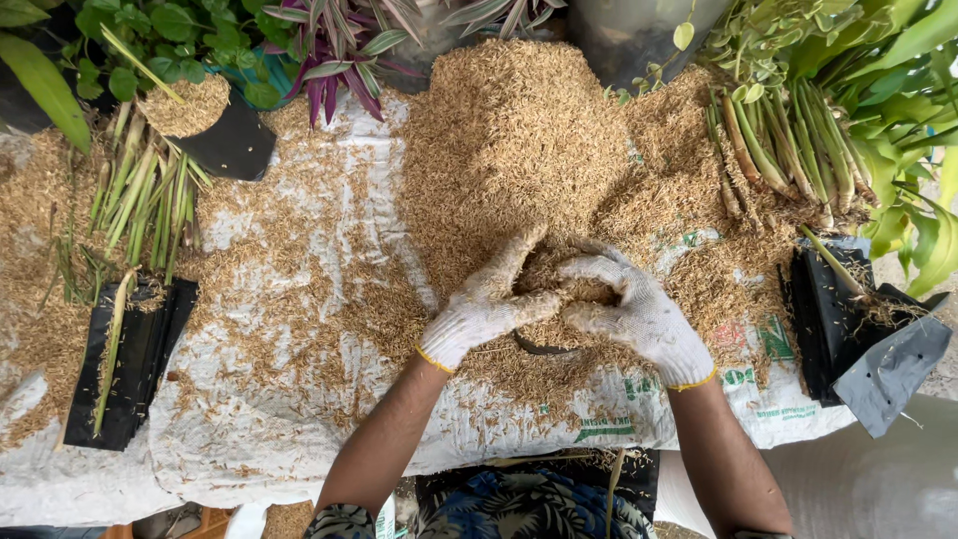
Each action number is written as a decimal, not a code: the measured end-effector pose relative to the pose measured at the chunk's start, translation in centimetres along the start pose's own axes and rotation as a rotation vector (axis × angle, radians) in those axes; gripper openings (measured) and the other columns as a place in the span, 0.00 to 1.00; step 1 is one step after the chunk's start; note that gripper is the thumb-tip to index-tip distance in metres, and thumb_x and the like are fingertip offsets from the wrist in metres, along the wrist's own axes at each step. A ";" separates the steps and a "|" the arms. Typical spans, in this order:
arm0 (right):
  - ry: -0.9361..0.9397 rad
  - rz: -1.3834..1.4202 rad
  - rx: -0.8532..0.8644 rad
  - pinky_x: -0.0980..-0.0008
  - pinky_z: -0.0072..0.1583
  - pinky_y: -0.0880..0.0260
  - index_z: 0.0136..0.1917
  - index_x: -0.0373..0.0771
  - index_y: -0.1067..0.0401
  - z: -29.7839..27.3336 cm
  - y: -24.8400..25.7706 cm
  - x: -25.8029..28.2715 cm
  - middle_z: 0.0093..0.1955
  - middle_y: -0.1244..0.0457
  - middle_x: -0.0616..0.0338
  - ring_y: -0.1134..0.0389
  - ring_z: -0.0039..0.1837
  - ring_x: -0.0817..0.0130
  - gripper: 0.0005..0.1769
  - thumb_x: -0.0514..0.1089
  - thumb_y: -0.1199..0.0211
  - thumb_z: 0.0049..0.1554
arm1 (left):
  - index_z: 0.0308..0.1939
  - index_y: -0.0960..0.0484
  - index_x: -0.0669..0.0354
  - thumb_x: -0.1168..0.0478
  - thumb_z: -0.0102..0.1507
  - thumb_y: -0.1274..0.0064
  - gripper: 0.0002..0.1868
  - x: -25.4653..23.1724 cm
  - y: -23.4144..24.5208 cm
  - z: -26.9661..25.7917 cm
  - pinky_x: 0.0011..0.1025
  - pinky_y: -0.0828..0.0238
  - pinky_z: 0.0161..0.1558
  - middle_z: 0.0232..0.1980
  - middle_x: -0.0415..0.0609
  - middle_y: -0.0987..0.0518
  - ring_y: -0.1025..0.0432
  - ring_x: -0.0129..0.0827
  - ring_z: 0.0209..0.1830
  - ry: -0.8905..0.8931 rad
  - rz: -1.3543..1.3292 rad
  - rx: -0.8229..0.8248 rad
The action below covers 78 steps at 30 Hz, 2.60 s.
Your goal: The person fills black plastic nursery bags with a loose, fibrous growing medium from a large pile on a white tarp. They use gloved hands to scoop the material and pack it into the bags, occasionally adjusting the bags and smoothing the contents.
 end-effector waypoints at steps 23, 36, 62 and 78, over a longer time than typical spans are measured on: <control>0.151 -0.062 0.005 0.36 0.76 0.54 0.62 0.47 0.23 0.3 0.8 -0.7 0.72 0.43 0.42 0.46 0.76 0.40 0.27 0.44 0.26 0.49 | 0.82 0.54 0.39 0.57 0.62 0.40 0.50 4.9 -4.3 1.6 0.43 0.32 0.67 0.83 0.55 0.48 0.43 0.56 0.77 -0.054 -0.985 -0.133; 0.006 -0.089 -0.024 0.37 0.72 0.42 0.57 0.45 0.21 2.3 -0.5 -1.2 0.78 0.49 0.40 0.44 0.75 0.33 0.18 0.35 0.32 0.53 | 0.76 0.35 0.28 0.53 0.66 0.40 0.36 5.5 -6.6 3.5 0.30 0.26 0.61 0.75 0.50 0.31 0.27 0.35 0.62 0.163 -0.797 -0.300; -0.015 -0.155 0.003 0.43 0.67 0.34 0.50 0.43 0.20 4.8 -0.4 -0.3 0.65 0.35 0.49 0.33 0.68 0.46 0.10 0.35 0.34 0.55 | 0.74 0.31 0.47 0.63 0.65 0.42 0.33 4.8 -5.8 4.4 0.25 0.31 0.68 0.72 0.58 0.31 0.31 0.39 0.69 0.192 -1.335 -0.232; 0.059 0.029 -0.004 0.46 0.67 0.34 0.51 0.36 0.23 3.8 0.1 0.0 0.59 0.33 0.45 0.31 0.64 0.48 0.11 0.31 0.35 0.54 | 0.69 0.25 0.44 0.59 0.62 0.33 0.31 7.1 -8.3 8.1 0.29 0.25 0.65 0.65 0.49 0.22 0.27 0.35 0.66 0.036 -1.002 -0.253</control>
Point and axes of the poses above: each hand's wrist, its own z-axis towards the middle knuckle, its own y-axis out of the back of the hand, x = y × z, the point moved 1 cm from there along z, towards the middle knuckle
